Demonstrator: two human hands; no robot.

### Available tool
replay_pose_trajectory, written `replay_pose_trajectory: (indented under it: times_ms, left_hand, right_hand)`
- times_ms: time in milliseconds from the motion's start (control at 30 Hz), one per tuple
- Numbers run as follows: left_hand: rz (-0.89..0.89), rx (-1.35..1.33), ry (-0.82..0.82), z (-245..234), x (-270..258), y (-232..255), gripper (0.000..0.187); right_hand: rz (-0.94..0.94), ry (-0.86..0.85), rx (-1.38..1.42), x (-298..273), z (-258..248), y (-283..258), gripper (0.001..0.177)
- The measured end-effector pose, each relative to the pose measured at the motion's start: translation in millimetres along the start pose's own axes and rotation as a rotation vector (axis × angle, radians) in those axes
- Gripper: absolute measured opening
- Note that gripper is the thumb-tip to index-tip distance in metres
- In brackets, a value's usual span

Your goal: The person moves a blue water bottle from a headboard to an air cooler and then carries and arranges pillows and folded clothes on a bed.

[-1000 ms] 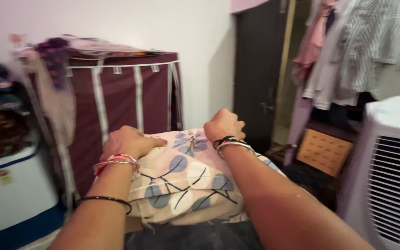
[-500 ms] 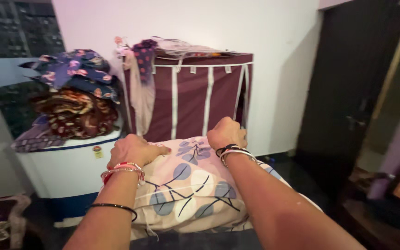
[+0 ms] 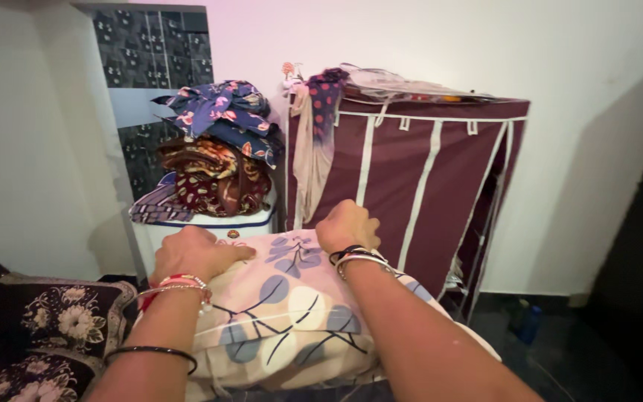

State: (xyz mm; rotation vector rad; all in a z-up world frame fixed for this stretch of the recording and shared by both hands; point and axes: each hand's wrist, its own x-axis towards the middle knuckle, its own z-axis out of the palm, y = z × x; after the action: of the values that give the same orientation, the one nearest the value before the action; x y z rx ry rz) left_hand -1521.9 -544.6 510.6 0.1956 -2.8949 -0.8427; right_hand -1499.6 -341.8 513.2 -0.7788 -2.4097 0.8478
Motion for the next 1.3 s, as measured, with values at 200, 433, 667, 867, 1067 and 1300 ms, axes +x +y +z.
replay_pose_trajectory:
  times_ms: [200, 433, 667, 867, 1067, 1300]
  left_hand:
    - [0.030, -0.023, 0.017, 8, 51, -26, 0.074]
    - [-0.036, -0.090, 0.013, 2, 103, -34, 0.068]
    - [0.013, -0.148, -0.009, -14, 165, -41, 0.072]
    - [0.104, -0.172, -0.005, -20, 230, -66, 0.081]
    - [0.089, -0.175, 0.021, -22, 285, -92, 0.078]
    - [0.106, -0.164, 0.068, -21, 358, -112, 0.070]
  right_hand:
    - [-0.054, -0.030, -0.010, 23, 39, -30, 0.025]
    - [-0.080, 0.021, 0.001, 53, 85, -61, 0.025]
    - [-0.085, 0.142, -0.009, 85, 127, -97, 0.025]
    - [-0.093, 0.223, 0.000, 109, 170, -132, 0.023]
    - [-0.105, 0.226, 0.026, 123, 214, -169, 0.020]
    - [-0.175, 0.208, 0.003, 163, 272, -212, 0.020]
